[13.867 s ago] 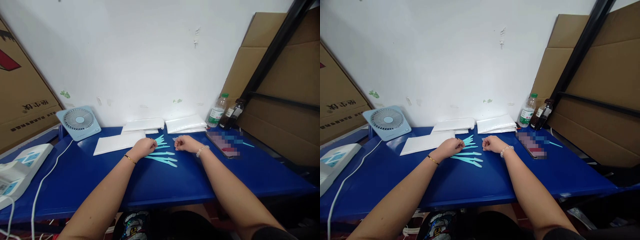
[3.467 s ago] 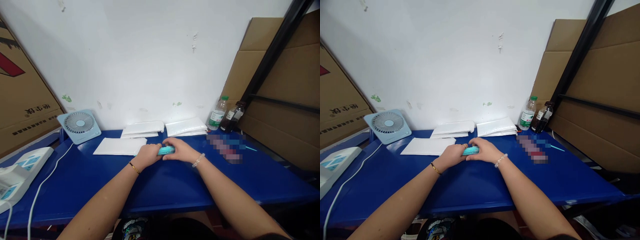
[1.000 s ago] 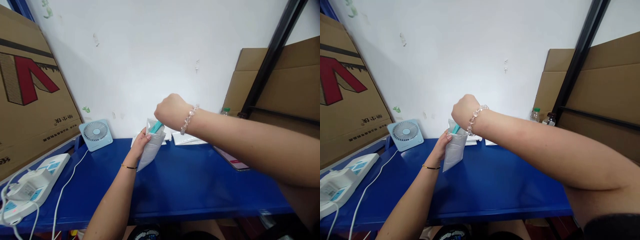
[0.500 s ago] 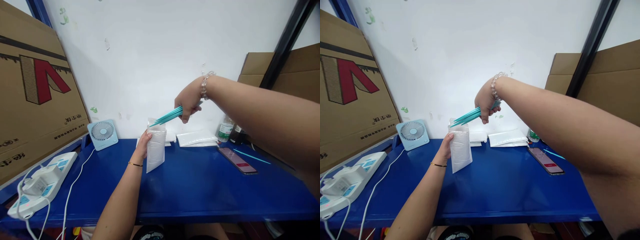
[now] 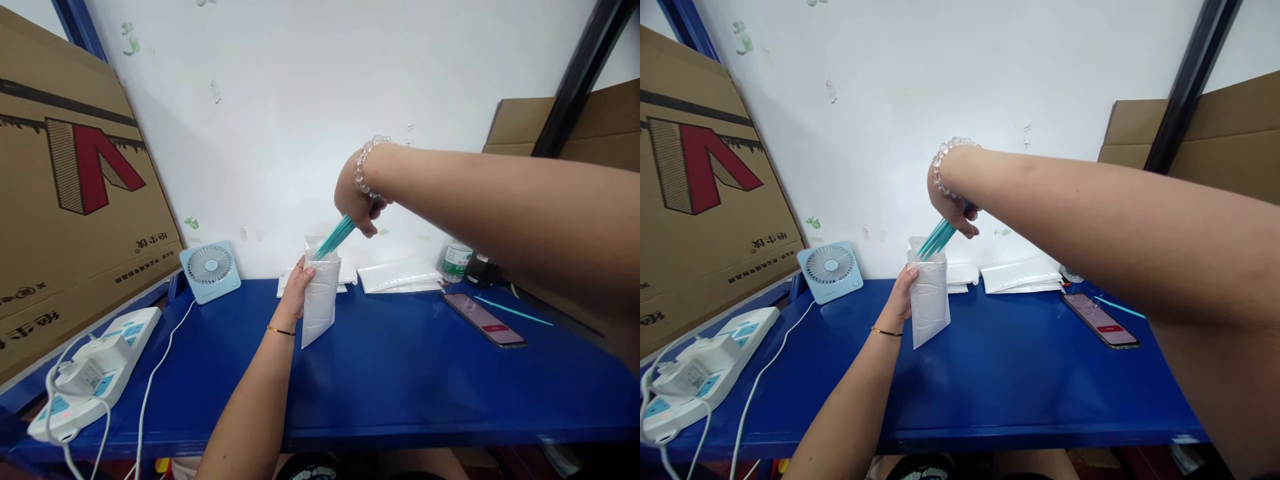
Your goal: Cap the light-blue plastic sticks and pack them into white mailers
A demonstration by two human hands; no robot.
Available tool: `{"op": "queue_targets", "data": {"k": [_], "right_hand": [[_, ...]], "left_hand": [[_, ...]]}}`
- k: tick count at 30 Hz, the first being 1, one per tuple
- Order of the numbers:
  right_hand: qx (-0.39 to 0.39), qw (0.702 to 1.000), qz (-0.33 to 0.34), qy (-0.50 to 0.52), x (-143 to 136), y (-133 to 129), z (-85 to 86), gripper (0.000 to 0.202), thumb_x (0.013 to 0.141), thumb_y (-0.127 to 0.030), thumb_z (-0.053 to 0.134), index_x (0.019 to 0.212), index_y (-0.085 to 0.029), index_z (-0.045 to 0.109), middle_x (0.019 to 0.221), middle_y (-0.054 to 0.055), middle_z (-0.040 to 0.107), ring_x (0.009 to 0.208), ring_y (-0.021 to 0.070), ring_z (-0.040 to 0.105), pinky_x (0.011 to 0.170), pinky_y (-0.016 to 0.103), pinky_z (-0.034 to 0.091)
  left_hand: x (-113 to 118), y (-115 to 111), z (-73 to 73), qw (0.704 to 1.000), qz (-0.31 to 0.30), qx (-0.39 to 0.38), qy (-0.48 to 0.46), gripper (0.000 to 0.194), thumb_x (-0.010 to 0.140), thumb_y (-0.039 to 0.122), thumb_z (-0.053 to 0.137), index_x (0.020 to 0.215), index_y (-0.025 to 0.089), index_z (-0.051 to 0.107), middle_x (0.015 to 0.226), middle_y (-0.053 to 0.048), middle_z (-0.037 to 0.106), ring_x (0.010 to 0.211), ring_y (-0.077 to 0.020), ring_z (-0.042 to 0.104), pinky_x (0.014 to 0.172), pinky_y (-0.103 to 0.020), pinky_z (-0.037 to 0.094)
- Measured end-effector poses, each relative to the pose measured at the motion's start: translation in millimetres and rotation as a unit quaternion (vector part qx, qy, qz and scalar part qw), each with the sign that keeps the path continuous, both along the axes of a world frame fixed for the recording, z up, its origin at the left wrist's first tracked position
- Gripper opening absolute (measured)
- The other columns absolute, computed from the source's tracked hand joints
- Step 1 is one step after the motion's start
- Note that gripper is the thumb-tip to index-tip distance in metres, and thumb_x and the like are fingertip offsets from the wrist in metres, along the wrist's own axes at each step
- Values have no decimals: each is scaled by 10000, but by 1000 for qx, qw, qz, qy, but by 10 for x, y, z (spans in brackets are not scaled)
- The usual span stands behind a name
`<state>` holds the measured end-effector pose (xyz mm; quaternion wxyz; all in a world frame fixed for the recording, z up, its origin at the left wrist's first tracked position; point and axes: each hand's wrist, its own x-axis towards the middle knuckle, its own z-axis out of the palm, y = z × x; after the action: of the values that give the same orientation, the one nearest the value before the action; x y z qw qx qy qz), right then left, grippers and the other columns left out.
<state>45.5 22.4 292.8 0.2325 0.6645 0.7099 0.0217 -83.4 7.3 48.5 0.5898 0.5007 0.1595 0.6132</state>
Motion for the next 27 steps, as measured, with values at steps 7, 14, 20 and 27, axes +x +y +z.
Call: {"op": "queue_targets", "data": {"k": [7, 14, 20, 27], "right_hand": [[73, 983, 41, 164, 284, 455, -12, 536, 849, -401, 472, 445, -50, 505, 676, 18, 618, 703, 90, 630, 516, 158, 376], [169, 956, 149, 187, 176, 643, -247, 433, 782, -424, 598, 501, -94, 588, 636, -9, 579, 708, 129, 643, 568, 212, 464], [197, 940, 214, 178, -228, 737, -515, 369, 765, -435, 608, 560, -129, 636, 656, -6, 584, 788, 184, 654, 630, 276, 516], [219, 923, 255, 190, -300, 687, -562, 356, 711, -482, 640, 544, -167, 635, 627, -6, 599, 709, 178, 663, 570, 275, 523]], "left_hand": [[7, 22, -36, 1000, -7, 12, 7, 614, 691, 432, 693, 1229, 189, 524, 913, -36, 678, 768, -186, 623, 706, -289, 471], [59, 6, -48, 999, -21, 39, 13, 598, 711, 444, 675, 1236, 206, 517, 1029, -59, 663, 868, -210, 618, 778, -317, 466], [93, 4, -53, 999, -6, 29, 39, 595, 685, 400, 709, 1215, 203, 524, 1053, -53, 656, 944, -219, 601, 854, -331, 437], [91, 38, -77, 998, -5, 4, 66, 498, 673, 329, 723, 1123, 198, 554, 982, -37, 671, 829, -189, 617, 761, -294, 459]]}}
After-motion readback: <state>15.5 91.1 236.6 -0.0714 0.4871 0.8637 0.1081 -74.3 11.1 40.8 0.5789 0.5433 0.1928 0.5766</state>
